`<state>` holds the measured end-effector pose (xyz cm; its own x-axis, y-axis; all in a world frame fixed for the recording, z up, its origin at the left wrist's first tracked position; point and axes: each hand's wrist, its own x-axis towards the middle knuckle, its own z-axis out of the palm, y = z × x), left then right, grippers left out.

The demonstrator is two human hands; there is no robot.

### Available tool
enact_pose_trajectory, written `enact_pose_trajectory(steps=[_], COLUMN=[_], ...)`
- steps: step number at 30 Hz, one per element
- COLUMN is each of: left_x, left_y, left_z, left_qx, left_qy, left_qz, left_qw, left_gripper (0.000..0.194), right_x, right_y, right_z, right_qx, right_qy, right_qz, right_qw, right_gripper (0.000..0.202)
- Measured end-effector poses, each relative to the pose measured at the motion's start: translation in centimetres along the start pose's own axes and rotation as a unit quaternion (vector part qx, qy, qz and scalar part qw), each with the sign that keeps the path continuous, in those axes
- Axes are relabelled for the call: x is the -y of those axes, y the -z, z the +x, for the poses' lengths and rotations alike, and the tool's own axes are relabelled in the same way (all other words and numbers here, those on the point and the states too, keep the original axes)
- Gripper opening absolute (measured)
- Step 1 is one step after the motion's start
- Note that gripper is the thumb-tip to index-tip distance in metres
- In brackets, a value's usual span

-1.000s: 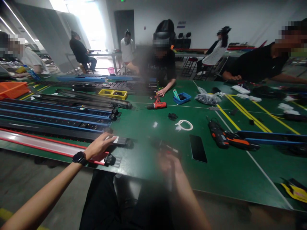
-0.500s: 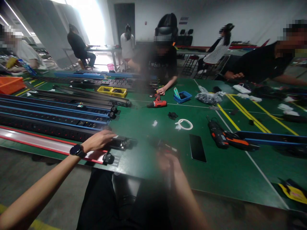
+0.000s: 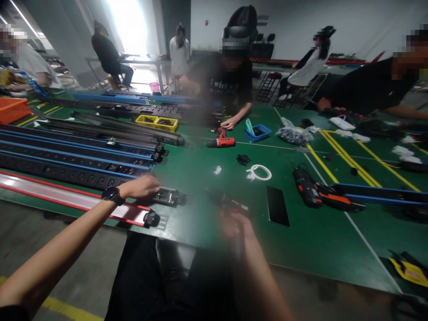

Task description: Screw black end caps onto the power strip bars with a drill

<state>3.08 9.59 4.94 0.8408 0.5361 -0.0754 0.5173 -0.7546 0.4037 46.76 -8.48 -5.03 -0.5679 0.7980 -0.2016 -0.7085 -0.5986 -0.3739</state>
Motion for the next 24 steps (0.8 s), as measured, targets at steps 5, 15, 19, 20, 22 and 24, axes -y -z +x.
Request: enact_pose_trajectory(steps=[5, 15, 19, 20, 22, 24], left_x=[0.2, -0.3, -1.1, -1.6, -2.7, -4.0], left_y=[0.3, 0.6, -0.7, -1.1, -1.9, -2.8], left_z=[0.9, 0.8, -0.3, -0.8, -2.2, -4.0], left_qx=[0.038, 0.003, -0.077, -0.090, -0.115, -0.150], left_qy=[0.027, 0.079, 0.084, 0.081, 0.079, 0.086], left_qz=[-0.012, -0.042, -0.026, -0.024, -0.018, -0.007], left_qw=[0.999, 0.996, 0.993, 0.992, 0.990, 0.985], left_gripper=[0.035, 0.037, 0.057, 0.060, 0.063, 0.062], right_x=[-0.3, 0.0, 0.0, 0.0, 0.0, -0.1], right_y=[0.9, 1.2, 1.3, 1.4, 1.4, 1.5], right_z=[-0.1, 0.3, 0.3, 0.3, 0.3, 0.3], right_qx=[-0.036, -0.028, -0.013, -0.016, -0.020, -0.015], right_qy=[0.009, 0.005, 0.004, 0.004, 0.004, 0.004], right_qz=[0.039, -0.016, -0.013, -0.010, 0.000, 0.006], right_qw=[0.999, 0.999, 1.000, 1.000, 1.000, 1.000], right_gripper=[0.020, 0.021, 0.021, 0.021, 0.021, 0.021])
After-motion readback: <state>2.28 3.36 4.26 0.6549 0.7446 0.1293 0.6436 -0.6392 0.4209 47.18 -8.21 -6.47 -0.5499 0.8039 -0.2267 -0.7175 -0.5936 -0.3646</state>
